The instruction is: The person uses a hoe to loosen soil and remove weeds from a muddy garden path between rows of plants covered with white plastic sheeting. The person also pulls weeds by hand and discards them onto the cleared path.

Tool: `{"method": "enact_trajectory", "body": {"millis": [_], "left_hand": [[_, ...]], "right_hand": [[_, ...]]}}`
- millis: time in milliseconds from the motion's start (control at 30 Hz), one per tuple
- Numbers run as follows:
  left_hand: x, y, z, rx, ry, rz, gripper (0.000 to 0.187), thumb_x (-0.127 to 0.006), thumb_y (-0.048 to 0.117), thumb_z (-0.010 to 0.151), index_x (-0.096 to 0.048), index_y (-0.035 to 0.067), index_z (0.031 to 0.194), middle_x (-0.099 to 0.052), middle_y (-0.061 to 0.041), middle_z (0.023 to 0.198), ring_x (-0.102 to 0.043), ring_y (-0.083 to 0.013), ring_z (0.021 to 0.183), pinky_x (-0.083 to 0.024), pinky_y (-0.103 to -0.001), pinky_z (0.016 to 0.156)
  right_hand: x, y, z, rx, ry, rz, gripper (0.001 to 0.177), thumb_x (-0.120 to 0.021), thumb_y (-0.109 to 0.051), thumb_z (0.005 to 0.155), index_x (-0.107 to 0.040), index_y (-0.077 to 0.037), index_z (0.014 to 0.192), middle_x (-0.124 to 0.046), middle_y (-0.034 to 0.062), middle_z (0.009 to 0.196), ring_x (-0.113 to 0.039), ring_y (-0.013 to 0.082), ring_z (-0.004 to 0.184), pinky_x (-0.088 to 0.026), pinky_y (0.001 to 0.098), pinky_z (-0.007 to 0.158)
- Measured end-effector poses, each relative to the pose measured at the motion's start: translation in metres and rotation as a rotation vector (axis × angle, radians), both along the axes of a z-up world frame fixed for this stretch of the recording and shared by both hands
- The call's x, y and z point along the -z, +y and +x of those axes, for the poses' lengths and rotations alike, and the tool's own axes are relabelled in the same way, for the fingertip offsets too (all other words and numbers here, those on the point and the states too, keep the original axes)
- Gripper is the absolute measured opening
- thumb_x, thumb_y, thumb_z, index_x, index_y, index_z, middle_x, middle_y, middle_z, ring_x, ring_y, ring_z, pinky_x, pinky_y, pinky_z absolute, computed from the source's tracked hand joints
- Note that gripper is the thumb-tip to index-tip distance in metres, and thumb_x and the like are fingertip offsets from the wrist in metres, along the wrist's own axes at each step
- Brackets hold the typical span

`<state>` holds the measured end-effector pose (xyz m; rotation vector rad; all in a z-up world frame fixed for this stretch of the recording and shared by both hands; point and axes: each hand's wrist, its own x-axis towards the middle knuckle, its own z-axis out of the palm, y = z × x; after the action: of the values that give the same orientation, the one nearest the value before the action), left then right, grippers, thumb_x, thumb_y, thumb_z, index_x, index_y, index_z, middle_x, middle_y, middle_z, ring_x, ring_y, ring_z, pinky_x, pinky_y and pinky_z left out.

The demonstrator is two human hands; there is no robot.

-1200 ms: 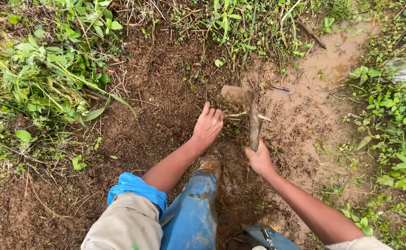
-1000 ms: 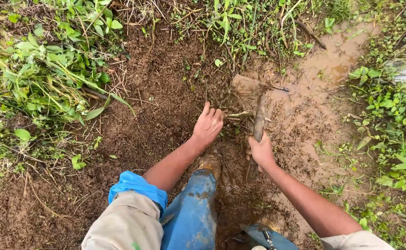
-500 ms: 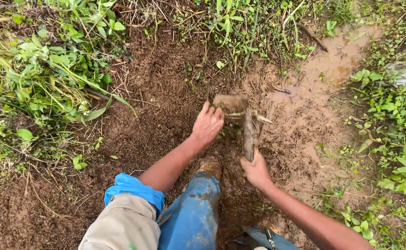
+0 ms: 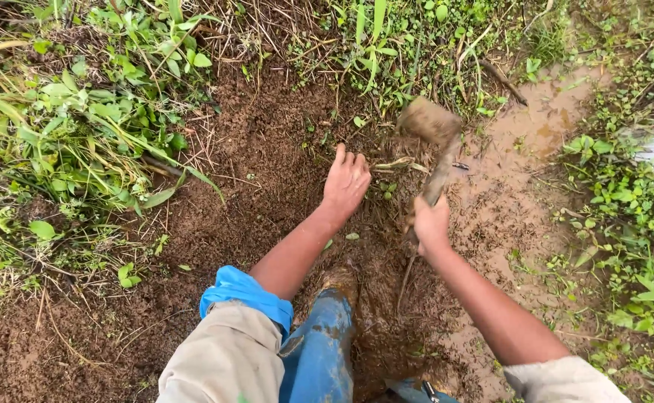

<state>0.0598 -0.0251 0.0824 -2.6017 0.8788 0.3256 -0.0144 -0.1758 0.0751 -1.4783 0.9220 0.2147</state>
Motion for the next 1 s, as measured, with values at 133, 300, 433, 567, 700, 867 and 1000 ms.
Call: {"method": "enact_trajectory", "body": {"millis": [133, 300, 433, 567, 700, 867, 1000], "left_hand": [[0.016, 0.001, 0.005, 0.017, -0.007, -0.005, 0.030, -0.063, 0.011, 0.098, -0.069, 0.014, 0.127, -0.065, -0.006, 0.113, -0.062, -0.0232, 0.109, -0.011, -0.060, 0.119], [0.003, 0.000, 0.000, 0.000, -0.002, -0.046, 0.027, -0.061, 0.014, 0.098, -0.071, 0.015, 0.124, -0.066, -0.005, 0.113, -0.061, -0.0222, 0.109, -0.011, -0.060, 0.119], [0.022, 0.003, 0.003, -0.004, 0.005, -0.063, 0.026, -0.061, 0.011, 0.098, -0.072, 0.013, 0.122, -0.066, -0.006, 0.113, -0.062, -0.0234, 0.109, -0.010, -0.061, 0.119], [0.026, 0.005, 0.004, -0.016, 0.024, -0.057, 0.022, -0.064, 0.010, 0.096, -0.074, 0.012, 0.115, -0.065, -0.006, 0.112, -0.061, -0.0240, 0.109, -0.010, -0.059, 0.120], [0.018, 0.007, 0.002, -0.004, 0.029, -0.065, 0.021, -0.065, 0.011, 0.097, -0.074, 0.013, 0.115, -0.065, -0.006, 0.113, -0.060, -0.0238, 0.111, -0.010, -0.060, 0.120], [0.032, 0.007, 0.002, -0.004, 0.031, -0.102, 0.021, -0.064, 0.011, 0.096, -0.074, 0.012, 0.115, -0.064, -0.007, 0.111, -0.060, -0.0257, 0.111, -0.011, -0.061, 0.120], [0.041, 0.008, 0.003, -0.024, 0.002, -0.128, 0.023, -0.063, 0.013, 0.097, -0.074, 0.011, 0.117, -0.063, -0.005, 0.110, -0.059, -0.0253, 0.112, -0.011, -0.060, 0.121]], "right_hand": [[0.055, -0.017, 0.027, 0.055, -0.108, -0.036, 0.037, -0.049, -0.009, 0.100, -0.042, 0.003, 0.134, -0.057, 0.0105, 0.090, -0.053, 0.0116, 0.056, -0.053, 0.0264, 0.042], [0.025, 0.006, -0.016, -0.125, 0.006, -0.032, 0.038, -0.048, 0.004, 0.099, -0.042, 0.008, 0.136, -0.059, 0.0195, 0.089, -0.057, 0.0200, 0.049, -0.054, 0.0313, 0.038], [0.019, 0.003, 0.012, -0.072, -0.019, -0.049, 0.043, -0.046, 0.002, 0.101, -0.039, 0.008, 0.143, -0.059, 0.0179, 0.093, -0.054, 0.0145, 0.052, -0.052, 0.0267, 0.041], [0.043, 0.007, 0.037, 0.074, -0.056, -0.093, 0.037, -0.051, -0.006, 0.097, -0.043, 0.003, 0.132, -0.058, 0.0161, 0.090, -0.056, 0.0169, 0.052, -0.055, 0.0321, 0.041], [0.013, 0.010, 0.015, -0.065, 0.016, -0.084, 0.031, -0.052, -0.001, 0.099, -0.047, 0.005, 0.129, -0.059, 0.0175, 0.090, -0.058, 0.0199, 0.051, -0.056, 0.0327, 0.039], [0.045, -0.005, 0.038, 0.060, -0.048, -0.083, 0.031, -0.050, -0.008, 0.100, -0.044, 0.003, 0.129, -0.056, 0.0142, 0.094, -0.057, 0.0162, 0.060, -0.057, 0.0306, 0.045], [0.050, 0.003, 0.052, -0.016, -0.022, -0.061, 0.038, -0.051, -0.009, 0.101, -0.041, 0.001, 0.136, -0.058, 0.0172, 0.101, -0.058, 0.0174, 0.059, -0.060, 0.0321, 0.046]]}}
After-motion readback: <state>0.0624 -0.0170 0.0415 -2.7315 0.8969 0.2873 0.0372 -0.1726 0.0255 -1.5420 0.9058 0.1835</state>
